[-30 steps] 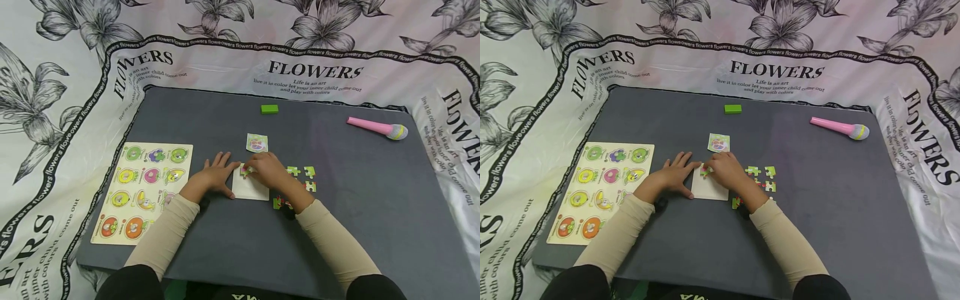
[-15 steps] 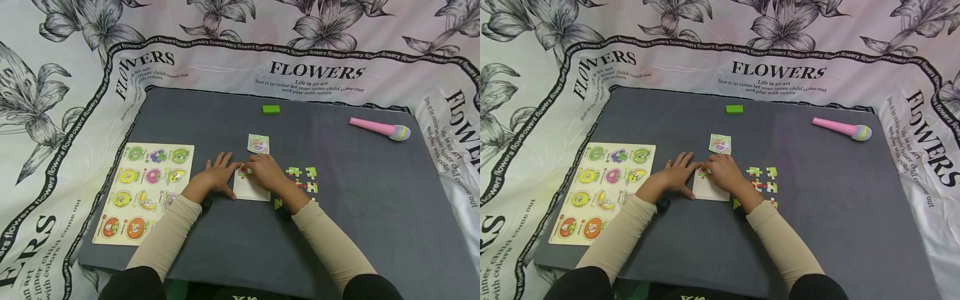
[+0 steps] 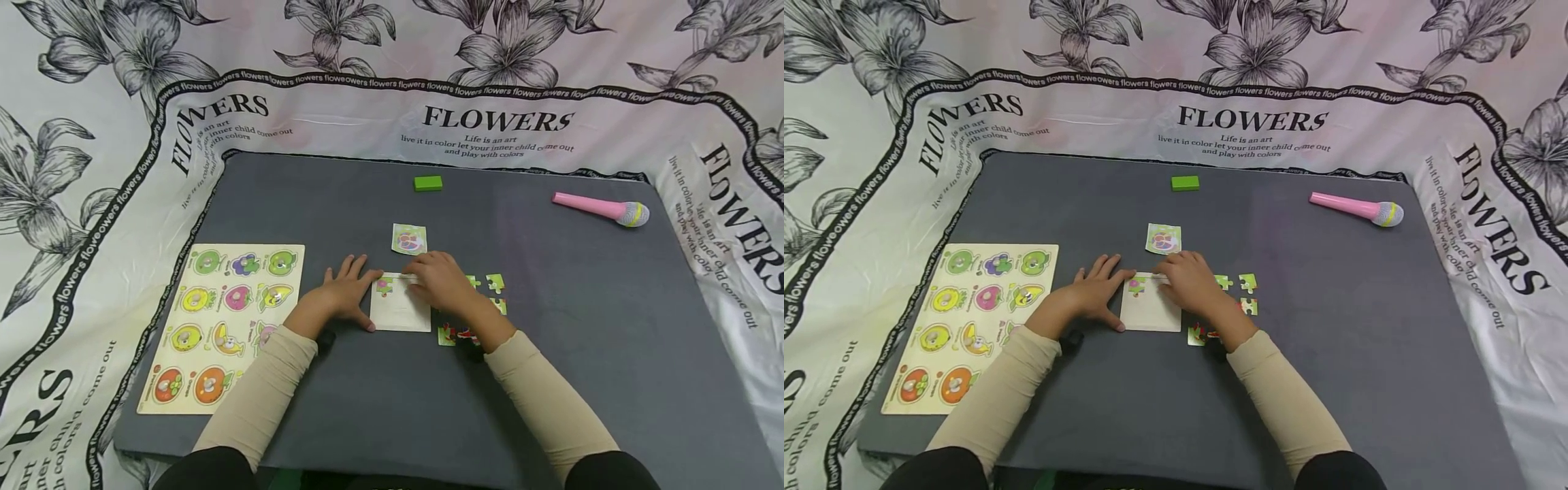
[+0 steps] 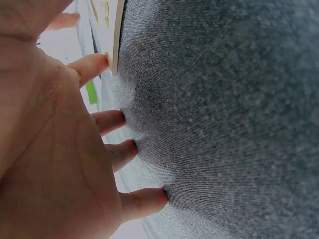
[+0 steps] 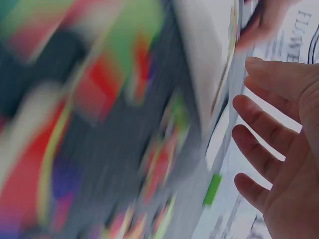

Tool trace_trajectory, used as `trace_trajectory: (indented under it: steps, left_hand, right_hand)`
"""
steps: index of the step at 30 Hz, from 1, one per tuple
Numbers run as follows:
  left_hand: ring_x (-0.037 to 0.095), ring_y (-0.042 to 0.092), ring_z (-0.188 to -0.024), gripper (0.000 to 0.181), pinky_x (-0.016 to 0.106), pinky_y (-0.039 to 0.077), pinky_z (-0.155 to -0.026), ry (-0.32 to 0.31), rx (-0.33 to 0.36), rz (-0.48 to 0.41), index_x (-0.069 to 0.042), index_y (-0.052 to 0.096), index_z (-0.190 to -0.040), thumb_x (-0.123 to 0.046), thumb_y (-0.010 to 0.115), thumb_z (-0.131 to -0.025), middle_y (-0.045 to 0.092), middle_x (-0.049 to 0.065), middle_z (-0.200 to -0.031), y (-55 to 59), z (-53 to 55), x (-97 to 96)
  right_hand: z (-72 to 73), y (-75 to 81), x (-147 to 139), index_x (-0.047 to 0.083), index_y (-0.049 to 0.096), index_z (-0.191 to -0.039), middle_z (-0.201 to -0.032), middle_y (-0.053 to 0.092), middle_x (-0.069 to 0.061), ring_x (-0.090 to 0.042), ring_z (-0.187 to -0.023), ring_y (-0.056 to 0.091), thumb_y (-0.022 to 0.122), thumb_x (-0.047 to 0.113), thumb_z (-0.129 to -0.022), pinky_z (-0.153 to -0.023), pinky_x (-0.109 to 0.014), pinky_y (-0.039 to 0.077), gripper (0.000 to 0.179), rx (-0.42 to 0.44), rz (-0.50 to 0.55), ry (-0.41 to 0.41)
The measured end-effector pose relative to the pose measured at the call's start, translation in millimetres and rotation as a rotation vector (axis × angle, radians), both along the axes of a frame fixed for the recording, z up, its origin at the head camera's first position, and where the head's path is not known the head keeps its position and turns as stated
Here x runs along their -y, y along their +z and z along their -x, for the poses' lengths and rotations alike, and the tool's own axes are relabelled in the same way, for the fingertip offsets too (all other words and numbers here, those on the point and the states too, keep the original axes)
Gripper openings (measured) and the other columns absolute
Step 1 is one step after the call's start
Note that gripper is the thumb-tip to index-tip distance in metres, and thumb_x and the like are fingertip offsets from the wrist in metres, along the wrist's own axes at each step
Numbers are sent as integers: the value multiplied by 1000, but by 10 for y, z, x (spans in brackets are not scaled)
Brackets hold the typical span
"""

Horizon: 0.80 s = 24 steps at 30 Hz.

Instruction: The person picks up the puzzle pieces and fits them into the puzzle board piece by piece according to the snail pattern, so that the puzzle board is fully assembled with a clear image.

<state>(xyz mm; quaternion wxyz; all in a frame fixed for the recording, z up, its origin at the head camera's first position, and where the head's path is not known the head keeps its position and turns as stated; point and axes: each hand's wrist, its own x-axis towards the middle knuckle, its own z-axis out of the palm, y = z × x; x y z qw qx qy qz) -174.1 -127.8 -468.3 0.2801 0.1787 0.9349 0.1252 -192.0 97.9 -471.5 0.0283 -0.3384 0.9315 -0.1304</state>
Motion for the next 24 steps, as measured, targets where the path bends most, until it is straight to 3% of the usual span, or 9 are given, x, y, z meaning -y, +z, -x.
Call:
trace_trajectory:
  steps: [10, 24]
  left_hand:
    - [40, -7, -148, 112, 70, 7, -110, 5, -5, -23, -23, 24, -155, -48, 87, -66, -3, 17, -162, 37, -25, -19]
    - [40, -7, -148, 111, 70, 7, -110, 2, -3, -32, -22, 24, -155, -48, 87, -66, -2, 18, -162, 43, -28, -15]
  right_hand:
    - [-14, 15, -786, 12, 69, -119, -121, 65, -11, -35, -119, 54, 76, 20, -85, -103, -58, 34, 35, 20, -1, -140]
    - [-65, -84, -1011, 9, 72, -112, -117, 66, -12, -34, -109, 57, 72, 14, -88, -97, -56, 39, 25, 47, 20, -185]
